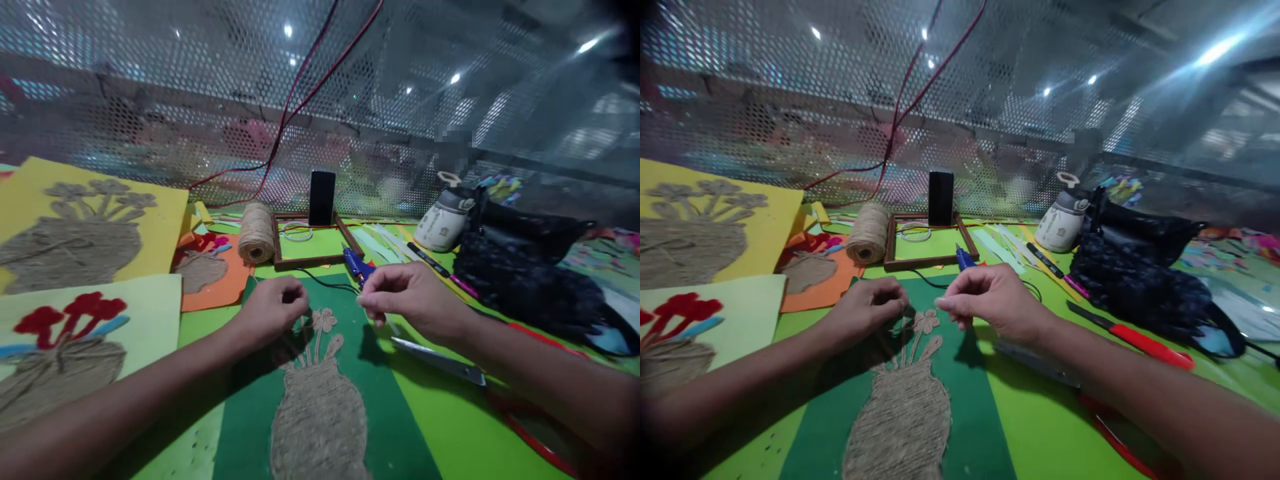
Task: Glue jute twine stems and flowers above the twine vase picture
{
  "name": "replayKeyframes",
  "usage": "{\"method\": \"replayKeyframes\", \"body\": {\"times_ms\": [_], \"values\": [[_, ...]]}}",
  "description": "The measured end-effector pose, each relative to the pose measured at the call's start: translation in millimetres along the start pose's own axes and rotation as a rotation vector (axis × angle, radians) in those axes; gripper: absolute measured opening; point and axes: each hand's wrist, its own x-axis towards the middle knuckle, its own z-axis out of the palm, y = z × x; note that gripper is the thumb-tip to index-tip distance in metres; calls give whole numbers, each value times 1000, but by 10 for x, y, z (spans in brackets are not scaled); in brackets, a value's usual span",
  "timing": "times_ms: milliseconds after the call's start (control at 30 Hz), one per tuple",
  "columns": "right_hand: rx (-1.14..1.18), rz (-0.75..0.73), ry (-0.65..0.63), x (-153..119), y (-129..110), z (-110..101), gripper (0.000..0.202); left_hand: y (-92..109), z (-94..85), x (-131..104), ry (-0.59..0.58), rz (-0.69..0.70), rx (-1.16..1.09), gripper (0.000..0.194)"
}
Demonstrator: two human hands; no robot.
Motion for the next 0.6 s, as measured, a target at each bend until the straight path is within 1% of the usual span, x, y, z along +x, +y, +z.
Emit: {"method": "replayKeyframes", "body": {"times_ms": [67, 133, 200, 267, 400, 600], "values": [[82, -49, 32, -55, -7, 25, 21, 102, -76, -13, 84, 80, 36, 17], [163, -85, 57, -71, 5, 68, 21, 220, -125, -54, 137, 182, 65, 17], [225, -101, 54, -56, 29, 118, 23, 322, -134, -111, 149, 275, 84, 16], [267, -113, 54, -34, 57, 161, 24, 386, -108, -161, 132, 327, 88, 16], [281, -152, 88, -47, 101, 204, 23, 384, -43, -178, 121, 320, 83, 16], [149, -205, 66, -145, 119, 216, 23, 314, -27, -125, 110, 286, 79, 15]]}}
